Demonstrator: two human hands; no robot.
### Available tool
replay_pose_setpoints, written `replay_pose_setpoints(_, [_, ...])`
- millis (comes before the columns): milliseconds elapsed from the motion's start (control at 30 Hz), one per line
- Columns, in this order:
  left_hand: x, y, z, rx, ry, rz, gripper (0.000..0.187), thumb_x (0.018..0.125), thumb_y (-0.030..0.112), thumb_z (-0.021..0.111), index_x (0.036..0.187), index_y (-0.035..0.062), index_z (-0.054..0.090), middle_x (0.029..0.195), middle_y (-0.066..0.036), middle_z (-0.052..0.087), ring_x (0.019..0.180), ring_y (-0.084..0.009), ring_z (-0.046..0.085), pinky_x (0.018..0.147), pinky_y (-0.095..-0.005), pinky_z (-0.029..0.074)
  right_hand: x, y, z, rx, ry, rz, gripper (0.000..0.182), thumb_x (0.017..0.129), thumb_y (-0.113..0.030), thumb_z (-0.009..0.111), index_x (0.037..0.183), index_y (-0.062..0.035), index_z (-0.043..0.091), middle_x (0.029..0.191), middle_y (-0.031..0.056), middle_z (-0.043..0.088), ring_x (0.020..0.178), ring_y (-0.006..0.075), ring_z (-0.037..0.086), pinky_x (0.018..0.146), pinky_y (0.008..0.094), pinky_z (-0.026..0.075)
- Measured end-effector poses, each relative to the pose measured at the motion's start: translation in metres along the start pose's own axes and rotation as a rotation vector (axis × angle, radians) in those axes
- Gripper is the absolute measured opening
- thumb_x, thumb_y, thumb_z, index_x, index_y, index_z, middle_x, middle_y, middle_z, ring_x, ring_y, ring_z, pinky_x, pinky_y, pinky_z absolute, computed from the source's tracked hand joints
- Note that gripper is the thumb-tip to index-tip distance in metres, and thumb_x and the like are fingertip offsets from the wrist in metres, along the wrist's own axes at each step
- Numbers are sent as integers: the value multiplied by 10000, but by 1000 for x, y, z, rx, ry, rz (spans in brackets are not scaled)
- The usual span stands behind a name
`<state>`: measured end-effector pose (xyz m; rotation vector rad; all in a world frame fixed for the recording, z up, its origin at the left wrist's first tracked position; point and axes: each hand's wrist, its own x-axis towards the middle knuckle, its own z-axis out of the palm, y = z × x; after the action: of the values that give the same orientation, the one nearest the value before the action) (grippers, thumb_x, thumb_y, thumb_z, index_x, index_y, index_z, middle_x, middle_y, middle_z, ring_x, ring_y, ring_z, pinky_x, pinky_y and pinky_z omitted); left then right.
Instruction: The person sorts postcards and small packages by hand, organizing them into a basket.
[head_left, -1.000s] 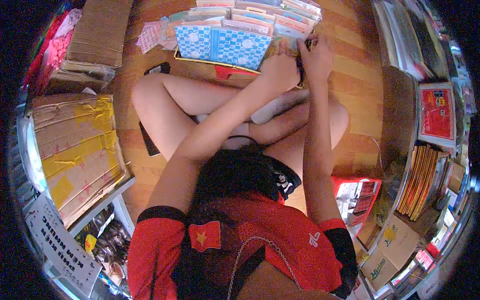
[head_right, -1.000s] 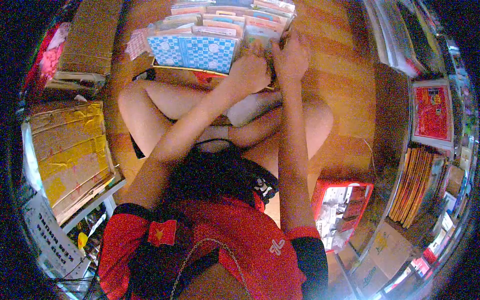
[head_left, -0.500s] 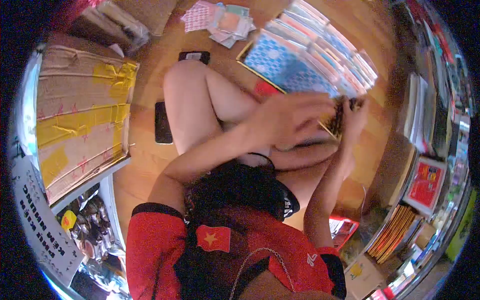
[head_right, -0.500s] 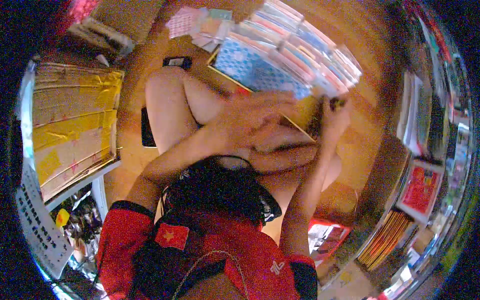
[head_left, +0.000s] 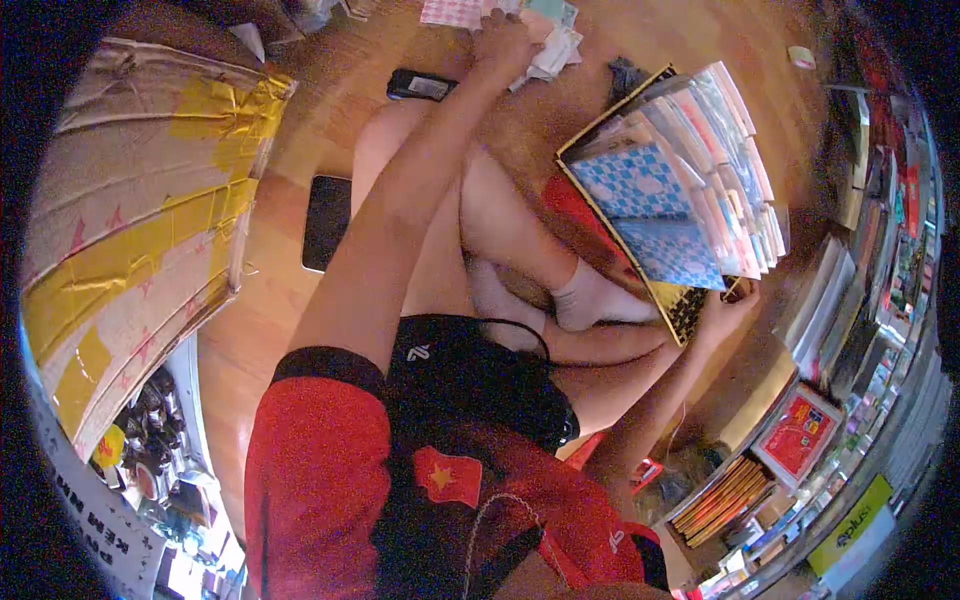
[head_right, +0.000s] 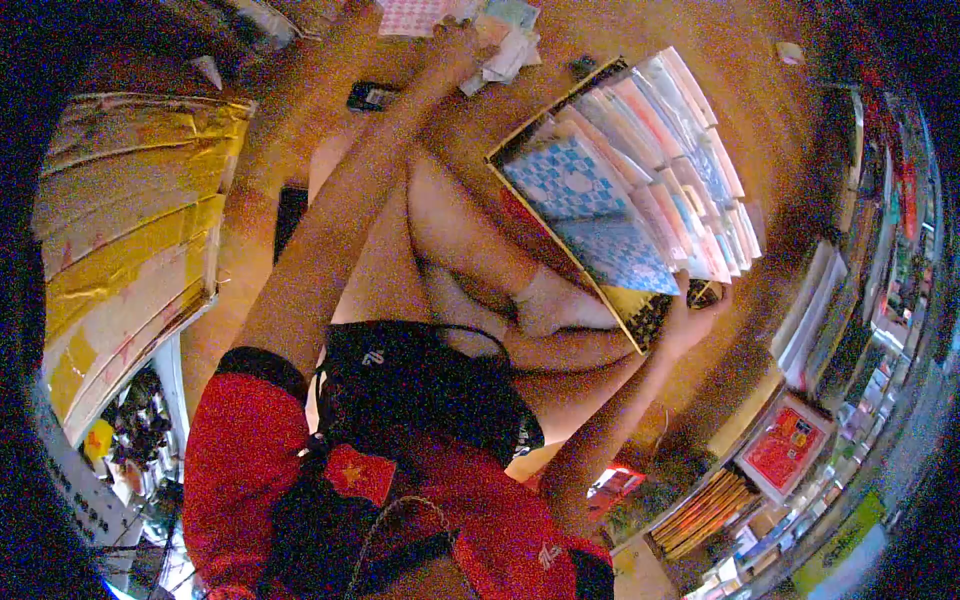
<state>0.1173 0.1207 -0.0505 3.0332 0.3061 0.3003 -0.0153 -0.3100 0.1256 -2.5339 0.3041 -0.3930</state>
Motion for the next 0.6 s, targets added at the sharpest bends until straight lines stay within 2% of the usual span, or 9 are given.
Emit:
replay_pose_setpoints(33, [-3,8,-3,-25,177,-71,505,774,328,635,1111,-27,514,920,-157,624,817,-288,620,700,-374,495,0,4,1,36,-7,2,649,715,-128,735,1232,39,381,1120,169,515,1002,234,514,878,311,403])
replay_pose_setpoints(67, [-6,14,-6,-48,351,-142,489,783,260,623,1135,-53,494,835,-154,627,763,-275,624,641,-373,488,1,9,1,-35,30,-129,642,712,-125,734,1231,33,389,1122,167,517,1014,236,512,882,314,402])
replay_pose_setpoints(133, [-9,18,-15,-220,414,-248,493,795,193,611,1172,-83,455,778,-158,625,731,-264,624,595,-372,482,2,15,0,-54,19,-111,691,703,-222,756,1234,34,396,1185,195,488,1086,252,478,943,336,357])
replay_pose_setpoints(267, [-9,10,-44,-803,-40,-379,562,803,196,613,1225,-94,382,890,-182,603,815,-273,603,654,-373,488,7,31,2,41,7,-137,730,710,-275,756,1251,42,383,1259,220,437,1161,287,434,996,357,313])
replay_pose_setpoints(300, [-9,8,-57,-945,-157,-407,580,806,197,613,1238,-97,364,917,-188,597,836,-275,598,669,-373,489,8,32,0,-13,21,-159,706,725,-249,740,1260,32,376,1206,206,469,1095,267,466,946,342,351])
replay_pose_setpoints(400, [-30,12,-143,-1076,-146,-540,556,816,174,591,1258,-72,361,966,-182,582,883,-254,580,738,-372,473,1,12,-13,-71,85,-203,613,805,-199,671,1291,2,356,1094,162,536,952,202,523,821,308,433])
replay_pose_setpoints(500, [-73,23,-191,-1309,-29,-428,555,811,193,602,1247,-60,370,973,-186,586,882,-272,586,742,-380,475,-16,-8,-34,332,210,-57,571,825,-212,653,1262,35,380,1252,198,451,1131,266,440,977,359,337])
replay_pose_setpoints(567, [-107,42,-224,-1472,-26,-321,555,807,206,609,1240,-52,375,978,-188,589,881,-284,590,744,-385,477,-24,-6,-50,83,347,-290,442,869,-167,593,1239,1,421,1023,110,552,928,207,513,835,298,428])
replay_pose_setpoints(600, [-127,55,-241,-1538,-53,-244,555,806,212,612,1236,-48,378,980,-189,591,881,-290,592,746,-388,477,-36,-24,-57,205,295,-243,423,872,-160,586,1231,2,431,1021,110,551,929,204,516,840,303,425])
